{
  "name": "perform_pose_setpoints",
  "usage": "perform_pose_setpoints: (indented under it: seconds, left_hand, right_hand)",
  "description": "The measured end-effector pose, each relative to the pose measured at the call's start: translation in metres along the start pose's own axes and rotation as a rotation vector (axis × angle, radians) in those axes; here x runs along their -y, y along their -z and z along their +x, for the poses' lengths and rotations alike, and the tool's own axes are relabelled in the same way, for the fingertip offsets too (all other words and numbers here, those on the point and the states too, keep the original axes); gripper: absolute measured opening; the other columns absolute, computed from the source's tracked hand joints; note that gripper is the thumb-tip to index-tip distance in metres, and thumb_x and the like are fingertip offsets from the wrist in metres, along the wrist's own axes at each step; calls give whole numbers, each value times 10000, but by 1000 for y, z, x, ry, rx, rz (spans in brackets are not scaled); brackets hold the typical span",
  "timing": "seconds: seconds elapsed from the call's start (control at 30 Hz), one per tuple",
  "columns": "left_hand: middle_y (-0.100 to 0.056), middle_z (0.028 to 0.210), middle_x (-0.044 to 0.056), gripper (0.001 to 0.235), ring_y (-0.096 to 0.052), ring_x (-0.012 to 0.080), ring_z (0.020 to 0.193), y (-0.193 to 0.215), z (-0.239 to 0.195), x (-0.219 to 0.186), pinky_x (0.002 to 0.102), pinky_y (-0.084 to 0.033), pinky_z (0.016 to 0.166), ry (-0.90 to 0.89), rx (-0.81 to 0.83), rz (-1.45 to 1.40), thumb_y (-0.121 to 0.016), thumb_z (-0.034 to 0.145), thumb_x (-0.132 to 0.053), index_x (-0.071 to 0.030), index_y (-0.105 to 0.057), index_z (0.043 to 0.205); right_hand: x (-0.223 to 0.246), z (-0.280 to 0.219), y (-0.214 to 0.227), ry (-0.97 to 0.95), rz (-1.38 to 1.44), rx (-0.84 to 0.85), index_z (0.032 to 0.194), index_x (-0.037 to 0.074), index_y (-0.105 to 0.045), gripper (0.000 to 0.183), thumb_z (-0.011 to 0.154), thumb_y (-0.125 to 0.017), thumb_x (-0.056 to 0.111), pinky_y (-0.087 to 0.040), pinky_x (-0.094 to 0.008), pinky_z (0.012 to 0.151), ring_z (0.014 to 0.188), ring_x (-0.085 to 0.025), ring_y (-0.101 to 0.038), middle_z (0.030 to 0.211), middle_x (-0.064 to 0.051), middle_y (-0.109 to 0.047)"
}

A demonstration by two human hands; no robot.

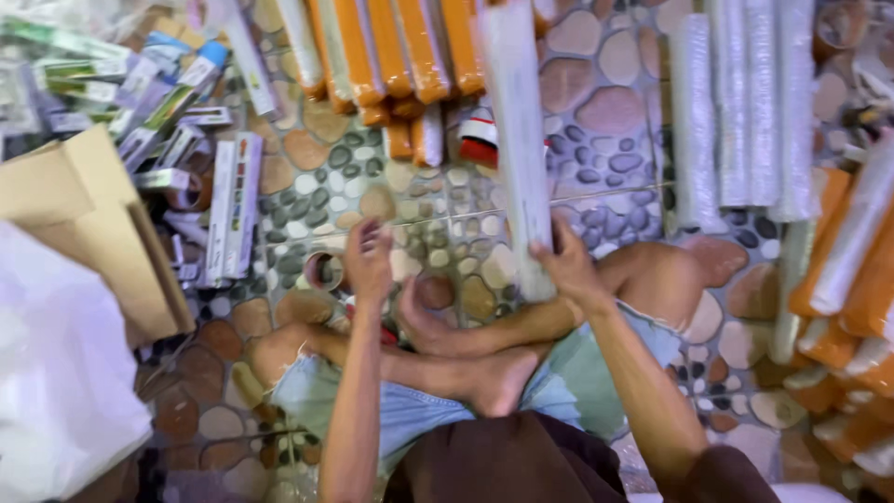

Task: The person sits on the floor and wraps cylindrical items in bubble wrap. They secure the bubble wrap with tape, then place the wrapped item into an orange plastic sleeve. The person repeats this process with multiple items, handling bubble wrap, tape, and plastic sleeves.

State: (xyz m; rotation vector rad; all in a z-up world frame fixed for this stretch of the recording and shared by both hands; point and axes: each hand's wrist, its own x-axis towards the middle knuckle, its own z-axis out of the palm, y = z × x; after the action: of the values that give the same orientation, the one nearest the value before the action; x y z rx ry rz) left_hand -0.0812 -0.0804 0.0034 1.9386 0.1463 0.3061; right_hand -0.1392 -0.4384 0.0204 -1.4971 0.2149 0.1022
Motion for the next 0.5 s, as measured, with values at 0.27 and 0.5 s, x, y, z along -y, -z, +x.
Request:
perform_pose_setpoints:
  seconds: [0.27,0.5]
  left_hand:
    - [-654,1099,33,344,-607,141,1006,0,29,-181,342,-516,915,43,-3,-583,-716,1037,-275,-105,-639,1327]
    - [-600,1509,182,954,-591,419,1361,-2,-58,-213,472,-378,1208,317,84,-107,-773,816,-657,-265,-383,1593]
  right_hand:
    - [20,-45,-111,190,-56,431,1584,25,-447,764,919,-807,134,-361,-563,1174,1443,-374,-461,1488,-248,-560]
    - [96,-61,-140,505,-363,96,1494,5,-516,691,857,-783,0,-575,-497,987,1231,-435,-634,1365,-241,-606]
